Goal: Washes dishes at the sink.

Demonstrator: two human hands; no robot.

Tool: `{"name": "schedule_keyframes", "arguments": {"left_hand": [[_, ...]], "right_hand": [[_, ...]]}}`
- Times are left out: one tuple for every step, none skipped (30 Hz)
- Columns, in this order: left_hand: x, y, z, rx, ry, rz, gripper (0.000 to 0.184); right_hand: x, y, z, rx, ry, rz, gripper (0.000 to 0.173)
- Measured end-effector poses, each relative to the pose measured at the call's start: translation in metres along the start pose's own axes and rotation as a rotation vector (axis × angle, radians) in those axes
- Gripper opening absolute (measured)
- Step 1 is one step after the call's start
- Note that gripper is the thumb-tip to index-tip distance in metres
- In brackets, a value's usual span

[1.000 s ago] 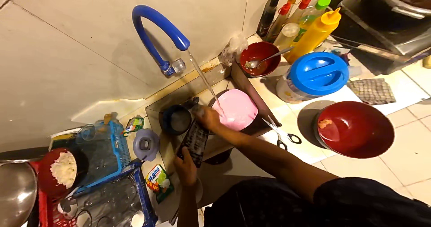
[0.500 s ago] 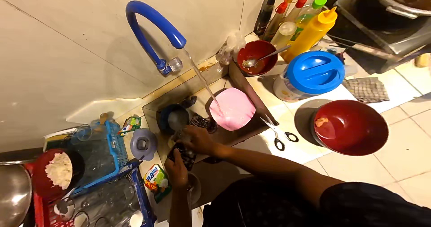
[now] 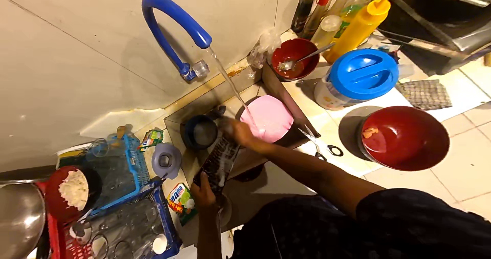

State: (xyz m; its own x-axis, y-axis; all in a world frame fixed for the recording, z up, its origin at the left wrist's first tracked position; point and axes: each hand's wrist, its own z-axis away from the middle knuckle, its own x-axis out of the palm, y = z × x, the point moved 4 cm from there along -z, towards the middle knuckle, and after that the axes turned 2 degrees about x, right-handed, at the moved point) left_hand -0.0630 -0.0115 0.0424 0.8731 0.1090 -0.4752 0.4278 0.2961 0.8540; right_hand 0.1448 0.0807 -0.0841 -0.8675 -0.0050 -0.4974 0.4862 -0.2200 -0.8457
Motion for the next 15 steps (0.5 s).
{"name": "schedule_keyframes", "arguments": {"left_hand": [[0.001,0.001,0.001,0.026,0.001,-0.012,0.027],[0.003,0.002,-0.001,0.038,0.001,-0.024,0.027],[0.006,0.002,-0.005,0.025,0.001,-0.031,0.028],[0.009,0.001,-0.008,0.006,-0.003,-0.034,0.030],[0.012,-0.002,-0.012,-0.001,-0.017,-0.026,0.030],[0.013,-0.004,-0.016,-0.004,-0.028,-0.008,0.029],[0.012,-0.007,-0.018,-0.014,-0.033,0.013,0.029],[0.009,-0.010,-0.015,-0.036,-0.037,0.023,0.029],[0.003,-0.011,-0.009,-0.059,-0.024,0.018,0.029],[-0.005,-0.011,-0.003,-0.067,0.000,-0.003,0.030],[-0.016,-0.008,0.002,-0.068,0.026,-0.030,0.032],[-0.030,-0.006,0.007,-0.062,0.054,-0.055,0.035],[-0.046,-0.006,0.011,-0.055,0.083,-0.050,0.038],[-0.062,-0.006,0.014,-0.030,0.116,-0.026,0.036],[-0.076,-0.004,0.015,-0.003,0.158,0.002,0.031]], "right_hand": [[-0.001,0.013,-0.008,0.067,0.063,0.029,0.048],[0.001,0.008,-0.007,0.087,0.081,0.043,0.050],[0.005,-0.009,0.004,0.071,0.039,0.043,0.053],[0.010,-0.035,0.025,0.016,-0.023,0.026,0.053],[0.014,-0.062,0.046,-0.075,-0.090,-0.003,0.052],[0.016,-0.081,0.060,-0.154,-0.152,-0.034,0.053],[0.014,-0.089,0.064,-0.208,-0.169,-0.055,0.053],[0.012,-0.082,0.060,-0.210,-0.153,-0.059,0.050],[0.010,-0.064,0.049,-0.148,-0.144,-0.037,0.048],[0.008,-0.039,0.034,-0.052,-0.121,-0.004,0.047],[0.004,-0.014,0.018,0.051,-0.074,0.018,0.048],[0.000,0.006,0.006,0.134,-0.031,0.027,0.051],[-0.002,0.019,0.001,0.186,-0.030,0.040,0.053],[0.002,0.027,0.002,0.214,-0.093,0.050,0.054],[0.010,0.030,0.008,0.216,-0.208,0.047,0.054]]}}
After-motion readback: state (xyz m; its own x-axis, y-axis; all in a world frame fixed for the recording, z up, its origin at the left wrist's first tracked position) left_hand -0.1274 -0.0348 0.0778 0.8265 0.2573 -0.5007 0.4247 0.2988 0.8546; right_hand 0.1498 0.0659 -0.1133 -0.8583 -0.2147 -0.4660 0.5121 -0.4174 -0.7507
